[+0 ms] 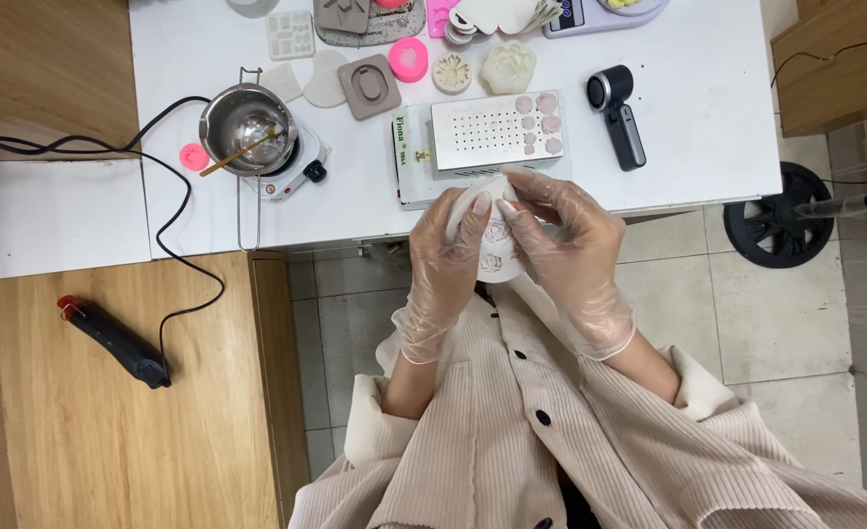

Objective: Remove decorative wax pieces from silicone molds and place them on a tray.

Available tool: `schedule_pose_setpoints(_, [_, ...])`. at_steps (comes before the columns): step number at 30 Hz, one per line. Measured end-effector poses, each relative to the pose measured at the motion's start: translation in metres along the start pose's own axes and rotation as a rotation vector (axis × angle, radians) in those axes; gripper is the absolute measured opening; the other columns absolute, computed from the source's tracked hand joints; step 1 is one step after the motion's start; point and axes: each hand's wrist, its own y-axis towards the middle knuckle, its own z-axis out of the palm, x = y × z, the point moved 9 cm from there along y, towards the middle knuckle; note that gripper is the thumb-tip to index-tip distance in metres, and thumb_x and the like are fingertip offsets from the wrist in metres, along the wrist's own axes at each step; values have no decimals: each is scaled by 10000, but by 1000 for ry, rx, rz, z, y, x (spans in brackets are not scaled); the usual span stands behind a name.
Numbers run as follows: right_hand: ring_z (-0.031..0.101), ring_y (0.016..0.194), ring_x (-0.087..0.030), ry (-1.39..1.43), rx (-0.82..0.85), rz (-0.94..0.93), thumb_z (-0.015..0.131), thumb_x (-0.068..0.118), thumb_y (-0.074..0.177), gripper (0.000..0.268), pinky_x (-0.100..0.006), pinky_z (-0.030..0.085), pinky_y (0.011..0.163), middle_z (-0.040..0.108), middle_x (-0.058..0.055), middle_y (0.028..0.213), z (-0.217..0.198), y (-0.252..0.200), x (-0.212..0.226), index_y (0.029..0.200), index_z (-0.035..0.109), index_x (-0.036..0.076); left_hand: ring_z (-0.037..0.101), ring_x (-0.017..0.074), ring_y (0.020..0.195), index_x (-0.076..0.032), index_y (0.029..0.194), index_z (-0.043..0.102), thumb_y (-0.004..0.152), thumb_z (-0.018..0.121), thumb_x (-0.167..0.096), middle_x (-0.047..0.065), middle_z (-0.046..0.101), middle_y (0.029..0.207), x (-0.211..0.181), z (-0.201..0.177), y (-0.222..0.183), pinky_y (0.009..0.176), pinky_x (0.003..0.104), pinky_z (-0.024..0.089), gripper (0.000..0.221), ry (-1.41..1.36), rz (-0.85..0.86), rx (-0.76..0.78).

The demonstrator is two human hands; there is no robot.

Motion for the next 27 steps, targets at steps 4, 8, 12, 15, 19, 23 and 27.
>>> schedule_pose_setpoints(4, [755, 945, -148, 6, -6, 19, 764, 50, 955, 279, -268, 656, 830, 758, -97, 1080, 3, 1, -7, 1227, 713, 11, 634, 81, 816, -25, 1063, 684, 1069, 613, -336, 27, 679, 900, -4, 2, 1, 713, 260, 547, 319, 14, 33, 36])
schedule_pose_setpoints(8, [749, 851, -127, -102, -30, -93, 748, 56, 986, 243, -247, 638, 746, 770, -110, 1025, 0, 2, 6, 1224, 723, 14, 680, 100, 801, -26, 1065, 689, 1050, 614, -340, 34, 698, 893, -3, 3, 2, 682, 271, 569, 323, 69, 41, 14])
schedule_pose_setpoints(12, [715, 727, -109, -211, -23, -89, 744, 70, 984, 255, -241, 580, 627, 767, -115, 938, 2, 2, 7, 1235, 732, 26, 683, 122, 776, -22, 1070, 696, 1056, 623, -332, 54, 703, 876, -6, 3, 2, 679, 285, 552, 319, 222, 114, -25])
schedule_pose_setpoints(15, [674, 604, -97, -255, -13, 23, 737, 80, 974, 266, -242, 530, 526, 753, -108, 823, 2, 1, -7, 1237, 746, 46, 700, 120, 761, -25, 1035, 693, 1037, 634, -331, 63, 703, 842, 4, 5, 3, 666, 279, 555, 312, 298, 71, -23])
schedule_pose_setpoints(19, [685, 688, -86, -208, -32, -7, 716, 60, 1005, 232, -233, 558, 596, 763, -102, 918, -3, -1, -14, 1234, 742, 42, 694, 119, 780, -24, 1064, 699, 1047, 624, -335, 66, 715, 877, 12, 5, 1, 679, 282, 560, 321, 243, 63, -42])
schedule_pose_setpoints(23, [706, 813, -84, -105, -16, 16, 682, 36, 1015, 226, -219, 599, 690, 765, -93, 1023, -6, 2, -25, 1235, 733, 30, 648, 102, 765, -16, 1069, 715, 1053, 611, -351, 57, 708, 858, 34, 3, 3, 678, 266, 550, 351, 176, -81, -28])
schedule_pose_setpoints(27, [717, 904, -103, -47, 9, 11, 655, 22, 1017, 248, -224, 617, 760, 754, -103, 1092, -8, -2, -31, 1258, 718, 24, 670, 78, 754, -5, 1084, 720, 1028, 594, -382, 38, 724, 864, 61, 1, 5, 655, 242, 557, 402, 26, -236, -44])
